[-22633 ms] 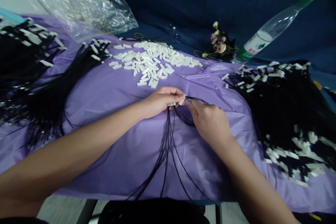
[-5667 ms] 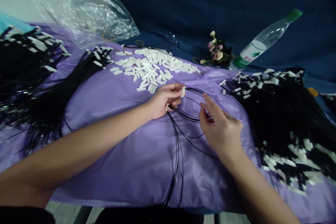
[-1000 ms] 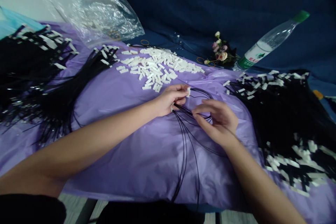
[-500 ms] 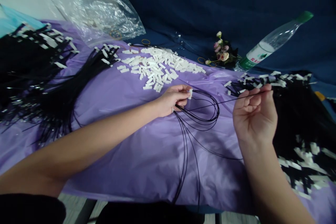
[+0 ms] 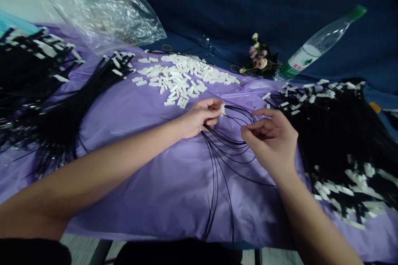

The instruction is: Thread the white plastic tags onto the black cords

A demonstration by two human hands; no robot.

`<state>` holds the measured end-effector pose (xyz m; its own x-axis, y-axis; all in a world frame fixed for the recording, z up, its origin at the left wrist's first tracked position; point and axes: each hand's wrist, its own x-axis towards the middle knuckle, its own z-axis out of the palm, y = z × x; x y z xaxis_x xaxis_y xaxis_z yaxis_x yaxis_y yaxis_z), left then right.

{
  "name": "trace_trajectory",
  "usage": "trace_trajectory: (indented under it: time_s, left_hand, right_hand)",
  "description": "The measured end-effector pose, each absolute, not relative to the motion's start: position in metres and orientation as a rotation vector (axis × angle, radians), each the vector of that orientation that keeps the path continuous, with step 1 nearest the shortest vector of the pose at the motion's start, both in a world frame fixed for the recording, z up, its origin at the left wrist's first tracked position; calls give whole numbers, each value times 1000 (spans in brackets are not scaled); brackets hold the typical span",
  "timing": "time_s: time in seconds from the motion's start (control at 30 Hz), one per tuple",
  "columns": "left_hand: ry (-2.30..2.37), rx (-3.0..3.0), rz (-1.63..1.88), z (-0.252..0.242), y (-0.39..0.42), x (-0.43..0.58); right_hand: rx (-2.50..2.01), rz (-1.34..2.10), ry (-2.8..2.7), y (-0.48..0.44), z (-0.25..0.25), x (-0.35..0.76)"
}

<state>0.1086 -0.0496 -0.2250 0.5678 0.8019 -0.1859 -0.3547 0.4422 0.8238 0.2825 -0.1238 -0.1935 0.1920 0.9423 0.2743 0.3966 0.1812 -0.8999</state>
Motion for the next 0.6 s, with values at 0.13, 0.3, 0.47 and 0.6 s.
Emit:
trace_trajectory:
  time_s: [0.13,0.3,0.47,0.6]
  left_hand:
    - [628,818,783,-224,-50,109]
    - [629,810,787,-222,-50,109]
    - [630,811,806,-221,-51,110]
    - [622,827,810,-222,-51,110]
  right_hand:
    - [-1441,632,-1402,-124,-195,283]
    - [-1464,616,-1440,-123,-199,284]
    - [-1480,621,-1445,-123,-199,284]
    - [-1482,667,-1430,-123,-198,284]
